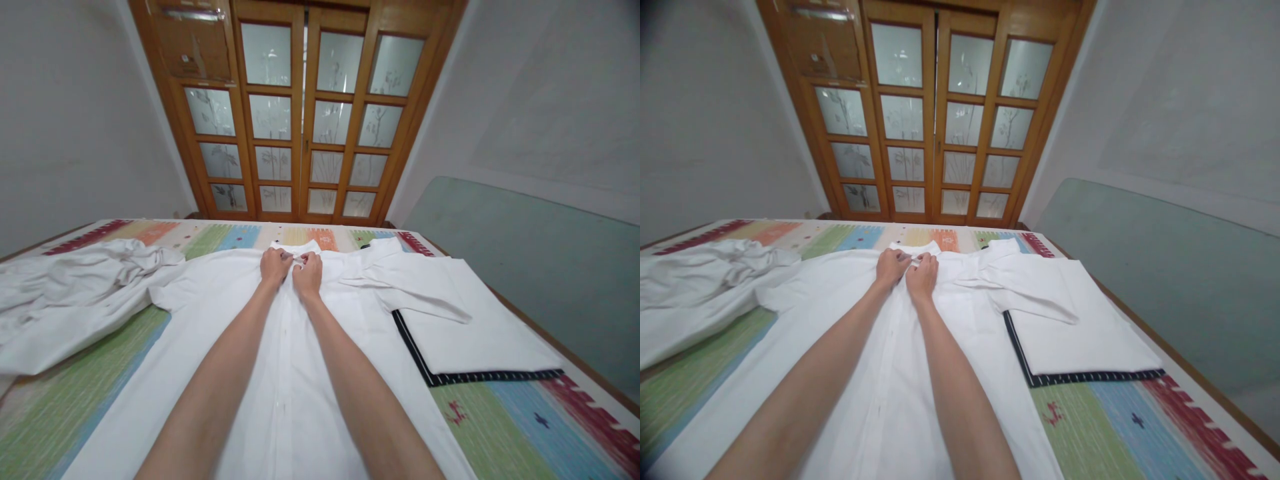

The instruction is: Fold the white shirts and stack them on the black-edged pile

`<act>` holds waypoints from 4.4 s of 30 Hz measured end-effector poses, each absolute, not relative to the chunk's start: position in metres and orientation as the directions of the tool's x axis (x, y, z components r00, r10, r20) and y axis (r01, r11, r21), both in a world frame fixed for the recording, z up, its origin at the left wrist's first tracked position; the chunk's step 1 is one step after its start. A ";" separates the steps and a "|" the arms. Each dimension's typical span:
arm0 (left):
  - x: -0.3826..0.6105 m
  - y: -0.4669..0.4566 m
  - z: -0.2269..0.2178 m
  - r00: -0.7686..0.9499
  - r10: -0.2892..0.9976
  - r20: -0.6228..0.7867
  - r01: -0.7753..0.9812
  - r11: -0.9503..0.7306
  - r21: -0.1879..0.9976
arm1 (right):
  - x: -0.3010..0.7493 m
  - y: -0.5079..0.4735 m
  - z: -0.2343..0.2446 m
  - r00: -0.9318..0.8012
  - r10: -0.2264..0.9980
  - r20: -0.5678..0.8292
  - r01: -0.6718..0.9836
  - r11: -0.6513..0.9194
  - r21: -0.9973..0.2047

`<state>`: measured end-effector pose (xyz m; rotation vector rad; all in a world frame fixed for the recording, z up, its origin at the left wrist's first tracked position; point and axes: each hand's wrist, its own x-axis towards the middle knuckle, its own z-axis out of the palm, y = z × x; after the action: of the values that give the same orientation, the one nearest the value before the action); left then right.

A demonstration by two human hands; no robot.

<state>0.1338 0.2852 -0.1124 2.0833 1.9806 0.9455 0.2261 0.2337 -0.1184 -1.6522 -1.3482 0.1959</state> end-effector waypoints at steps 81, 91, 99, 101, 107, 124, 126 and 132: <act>0.077 0.329 -0.101 -0.001 0.970 0.243 0.905 -0.102 0.413 | 0.223 0.204 -0.123 0.187 0.945 0.267 0.937 -0.091 -0.336; 0.061 0.356 -0.077 0.175 0.977 0.121 0.766 -0.213 0.607 | 0.222 0.206 -0.124 0.181 0.949 0.259 0.942 -0.091 -0.321; 0.057 0.353 -0.070 0.301 0.938 0.169 0.729 -0.341 0.594 | 0.223 0.206 -0.122 0.174 0.952 0.253 0.936 -0.080 -0.342; 0.059 0.353 -0.066 0.283 0.944 0.171 0.747 -0.328 0.578 | 0.223 0.206 -0.123 0.170 0.951 0.258 0.936 -0.074 -0.344; 0.062 0.357 -0.052 0.109 0.993 0.050 0.705 -0.113 0.700 | 0.223 0.205 -0.122 0.169 0.952 0.254 0.937 -0.076 -0.340; 0.061 0.348 -0.040 0.275 0.866 -0.418 0.549 0.216 0.807 | 0.223 0.203 -0.120 0.161 0.952 0.259 0.938 -0.066 -0.341; 0.060 0.350 -0.040 0.313 0.846 -0.432 0.542 0.215 0.812 | 0.224 0.204 -0.121 0.162 0.952 0.260 0.938 -0.067 -0.339; 0.061 0.356 -0.041 0.369 0.768 -0.523 0.608 0.227 0.761 | 0.224 0.204 -0.121 0.165 0.952 0.258 0.941 -0.074 -0.329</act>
<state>0.0606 0.3561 -0.0412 1.4610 1.3184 0.1728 0.2237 0.2041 -0.1210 -2.0330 -1.7924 0.0343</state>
